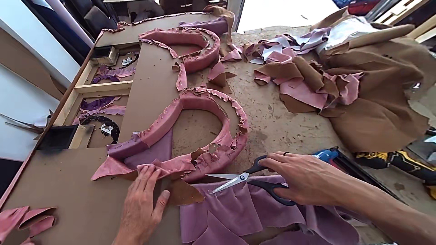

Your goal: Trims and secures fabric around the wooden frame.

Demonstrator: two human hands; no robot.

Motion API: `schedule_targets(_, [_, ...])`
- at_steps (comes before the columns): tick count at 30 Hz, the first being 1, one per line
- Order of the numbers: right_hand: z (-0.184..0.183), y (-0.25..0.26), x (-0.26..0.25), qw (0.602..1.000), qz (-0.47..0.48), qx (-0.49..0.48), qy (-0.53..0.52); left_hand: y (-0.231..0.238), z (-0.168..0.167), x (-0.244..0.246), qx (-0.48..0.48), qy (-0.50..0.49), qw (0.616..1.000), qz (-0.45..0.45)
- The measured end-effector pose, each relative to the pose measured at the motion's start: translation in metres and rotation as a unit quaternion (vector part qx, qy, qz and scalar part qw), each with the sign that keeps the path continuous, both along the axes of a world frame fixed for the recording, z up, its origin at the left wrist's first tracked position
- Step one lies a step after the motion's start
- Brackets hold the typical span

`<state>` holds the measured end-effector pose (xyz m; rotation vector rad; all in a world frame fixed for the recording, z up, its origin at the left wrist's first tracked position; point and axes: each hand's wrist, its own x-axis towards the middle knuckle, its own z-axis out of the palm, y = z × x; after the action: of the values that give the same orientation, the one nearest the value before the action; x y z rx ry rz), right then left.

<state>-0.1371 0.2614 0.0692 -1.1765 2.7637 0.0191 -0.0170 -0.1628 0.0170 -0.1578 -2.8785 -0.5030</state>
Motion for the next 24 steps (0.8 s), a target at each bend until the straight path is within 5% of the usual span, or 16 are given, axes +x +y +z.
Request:
schedule_targets(3, [-0.002, 0.004, -0.005, 0.997, -0.011, -0.052, 0.056, 0.008, 0.015, -0.011, -0.074, 0.097, 0.992, -0.024])
schedule_targets(11, [-0.018, -0.029, -0.033, 0.989, 0.038, -0.059, 0.130, 0.019, 0.005, -0.016, -0.114, 0.072, 0.981, -0.141])
schedule_targets(16, [-0.021, -0.071, -0.049, 0.990, 0.082, -0.045, 0.108, 0.004, 0.006, -0.050, -0.120, 0.107, 0.976, -0.149])
schedule_targets(24, [-0.017, -0.141, -0.056, 0.994, 0.103, 0.023, -0.032, -0.006, 0.049, -0.117, -0.145, -0.022, 0.940, -0.308])
